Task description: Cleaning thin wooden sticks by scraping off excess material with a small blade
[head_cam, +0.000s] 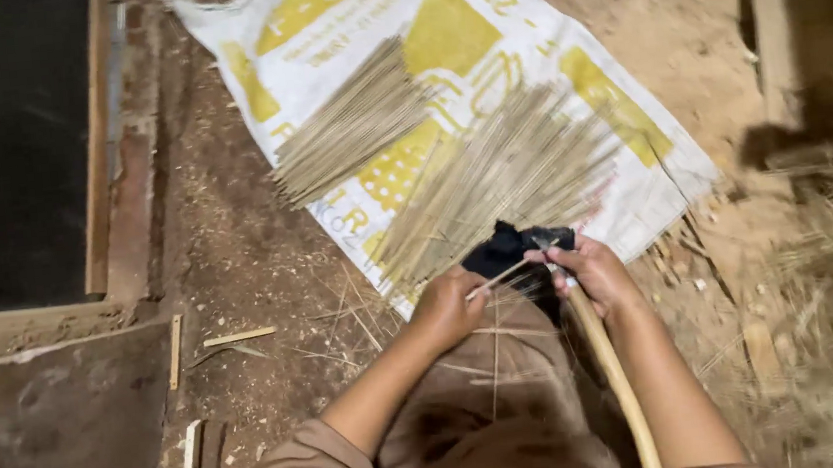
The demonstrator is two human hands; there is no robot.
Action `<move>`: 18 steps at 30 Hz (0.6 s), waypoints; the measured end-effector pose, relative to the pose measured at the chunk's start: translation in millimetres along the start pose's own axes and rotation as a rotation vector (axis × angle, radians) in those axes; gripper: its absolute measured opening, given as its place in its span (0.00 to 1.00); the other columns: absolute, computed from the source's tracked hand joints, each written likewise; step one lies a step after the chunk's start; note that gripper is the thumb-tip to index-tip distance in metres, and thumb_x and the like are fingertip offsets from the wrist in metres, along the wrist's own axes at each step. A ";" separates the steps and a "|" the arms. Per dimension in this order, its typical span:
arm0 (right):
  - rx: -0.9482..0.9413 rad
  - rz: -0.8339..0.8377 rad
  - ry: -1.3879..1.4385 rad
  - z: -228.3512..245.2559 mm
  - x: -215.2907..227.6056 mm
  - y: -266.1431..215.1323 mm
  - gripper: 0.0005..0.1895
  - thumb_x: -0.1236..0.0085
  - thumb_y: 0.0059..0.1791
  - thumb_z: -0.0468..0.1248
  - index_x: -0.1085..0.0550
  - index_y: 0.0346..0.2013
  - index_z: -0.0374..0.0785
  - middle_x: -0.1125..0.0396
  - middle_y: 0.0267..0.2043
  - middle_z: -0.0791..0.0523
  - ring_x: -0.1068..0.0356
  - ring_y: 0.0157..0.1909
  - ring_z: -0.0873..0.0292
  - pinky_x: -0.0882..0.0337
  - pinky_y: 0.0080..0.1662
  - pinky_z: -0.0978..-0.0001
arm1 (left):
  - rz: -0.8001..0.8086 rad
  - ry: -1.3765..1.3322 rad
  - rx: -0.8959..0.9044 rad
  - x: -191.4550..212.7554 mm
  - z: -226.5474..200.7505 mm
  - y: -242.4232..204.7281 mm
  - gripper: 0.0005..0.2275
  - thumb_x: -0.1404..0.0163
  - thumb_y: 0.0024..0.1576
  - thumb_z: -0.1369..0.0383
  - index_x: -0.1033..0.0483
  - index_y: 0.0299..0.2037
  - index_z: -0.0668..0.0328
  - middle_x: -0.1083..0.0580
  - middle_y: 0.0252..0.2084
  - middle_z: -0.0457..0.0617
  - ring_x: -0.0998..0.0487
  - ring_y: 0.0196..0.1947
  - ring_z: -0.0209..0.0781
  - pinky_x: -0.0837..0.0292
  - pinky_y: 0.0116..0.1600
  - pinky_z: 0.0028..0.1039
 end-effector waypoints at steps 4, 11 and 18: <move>-0.001 0.011 -0.061 -8.1 20.2 112.8 0.07 0.46 0.53 0.29 0.30 0.46 0.33 0.27 0.36 0.48 0.32 0.16 0.62 0.30 0.17 0.71 | -0.095 0.035 0.072 42.0 82.7 19.0 0.09 0.46 0.56 0.67 0.18 0.43 0.60 0.22 0.38 0.63 0.20 0.44 0.68 0.23 0.48 0.49; 0.032 -0.012 -0.120 28.9 -0.9 107.6 0.10 0.50 0.53 0.29 0.31 0.49 0.31 0.26 0.40 0.45 0.35 0.18 0.66 0.36 0.18 0.76 | -0.417 0.337 0.209 86.8 227.6 87.5 0.07 0.49 0.59 0.66 0.18 0.40 0.55 0.26 0.36 0.55 0.21 0.42 0.60 0.22 0.46 0.46; -0.165 -0.161 -0.108 6.6 47.1 14.0 0.23 0.50 0.54 0.31 0.35 0.63 0.22 0.24 0.49 0.42 0.39 0.18 0.70 0.33 0.19 0.83 | -0.715 0.880 0.167 98.3 299.1 188.9 0.07 0.46 0.51 0.73 0.23 0.22 0.51 0.28 0.29 0.46 0.26 0.36 0.49 0.28 0.33 0.36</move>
Point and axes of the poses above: each hand's wrist, its own y-axis towards the middle knuckle, its own x-axis out of the back of the hand, z = x × y, the point moved 7 cm from there along y, towards the middle knuckle
